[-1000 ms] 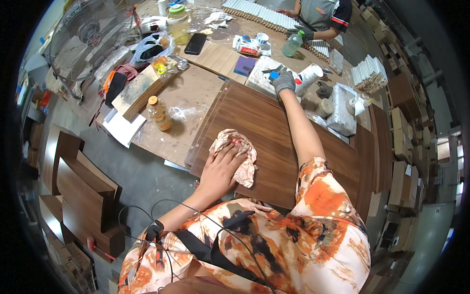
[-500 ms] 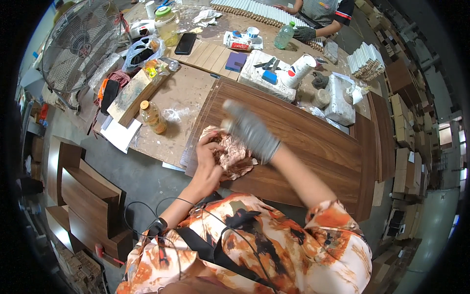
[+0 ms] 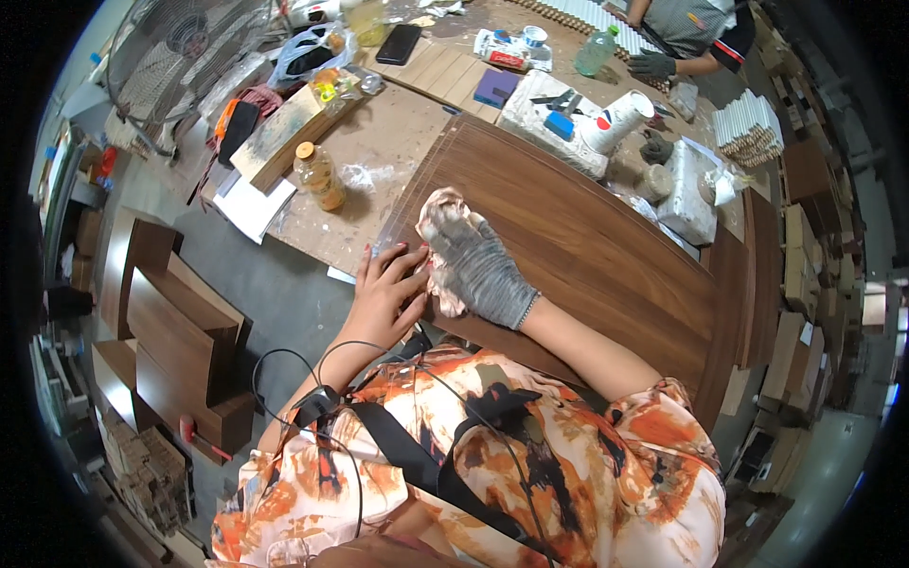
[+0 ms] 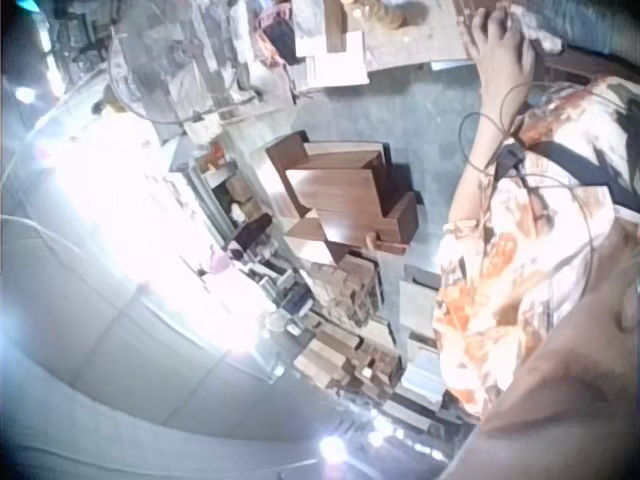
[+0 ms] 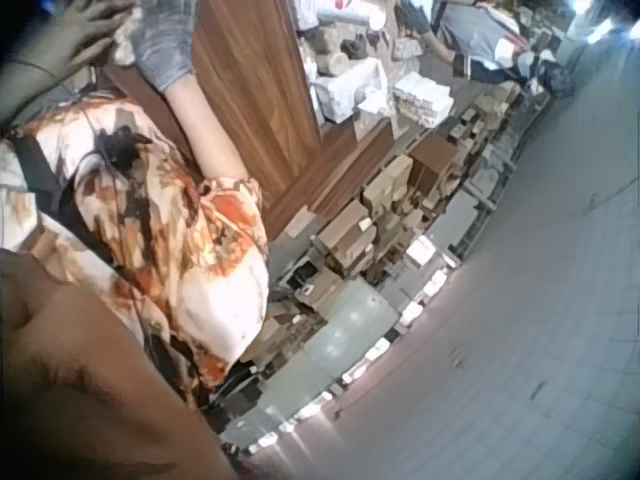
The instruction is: The person wipes down wood panels with a cloth and liquid from a bottle, applies a blue block to the edges, and moves the panels into a stack.
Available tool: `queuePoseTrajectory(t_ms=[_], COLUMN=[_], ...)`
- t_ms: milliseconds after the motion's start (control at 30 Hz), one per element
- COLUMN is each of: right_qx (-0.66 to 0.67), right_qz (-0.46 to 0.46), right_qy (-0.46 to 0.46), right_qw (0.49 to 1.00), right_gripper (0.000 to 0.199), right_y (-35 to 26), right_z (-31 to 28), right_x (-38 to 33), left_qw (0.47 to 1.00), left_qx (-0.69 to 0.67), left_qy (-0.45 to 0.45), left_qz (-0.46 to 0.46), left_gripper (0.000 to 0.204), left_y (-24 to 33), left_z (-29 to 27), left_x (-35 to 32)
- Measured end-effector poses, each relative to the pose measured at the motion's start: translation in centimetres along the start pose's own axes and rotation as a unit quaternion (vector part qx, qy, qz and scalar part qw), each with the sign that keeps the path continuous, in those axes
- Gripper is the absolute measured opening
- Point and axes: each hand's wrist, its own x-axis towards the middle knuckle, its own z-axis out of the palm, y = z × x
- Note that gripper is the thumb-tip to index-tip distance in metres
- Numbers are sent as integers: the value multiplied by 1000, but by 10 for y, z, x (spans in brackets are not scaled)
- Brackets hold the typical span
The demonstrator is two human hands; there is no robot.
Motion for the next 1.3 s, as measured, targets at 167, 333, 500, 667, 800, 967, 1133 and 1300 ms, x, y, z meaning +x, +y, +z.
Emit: queuePoseTrajectory(t_ms=[167,333,500,667,800,967,1133,1300], right_qx=[-42,111,-74,132,-155,53,266,410], right_qz=[-73,-15,-100,-81,-18,-109,-70,-64], right_qy=[-22,184,71,51,73,81,146,12], right_qw=[996,976,990,987,985,989,950,910], right_gripper=[82,43,64,61,53,61,47,43], right_y=[16,86,12,47,103,17,28,49], right_z=[-3,-1,1,11,18,25,6,7], right_x=[11,73,36,35,65,28,48,43], left_qw=[999,899,909,925,911,876,862,903], left_qx=[-35,-213,-88,-103,-102,-155,-154,-139], left_qy=[12,350,378,314,357,423,475,400], left_qz=[-9,-155,-150,-188,-179,-171,-84,-67], left_gripper=[30,26,107,115,75,73,73,76], left_y=[-21,-111,-200,-205,-218,-196,-110,-31], left_z=[-38,-73,-27,-7,1,-12,-51,-52], left_x=[17,33,58,66,78,40,6,-39])
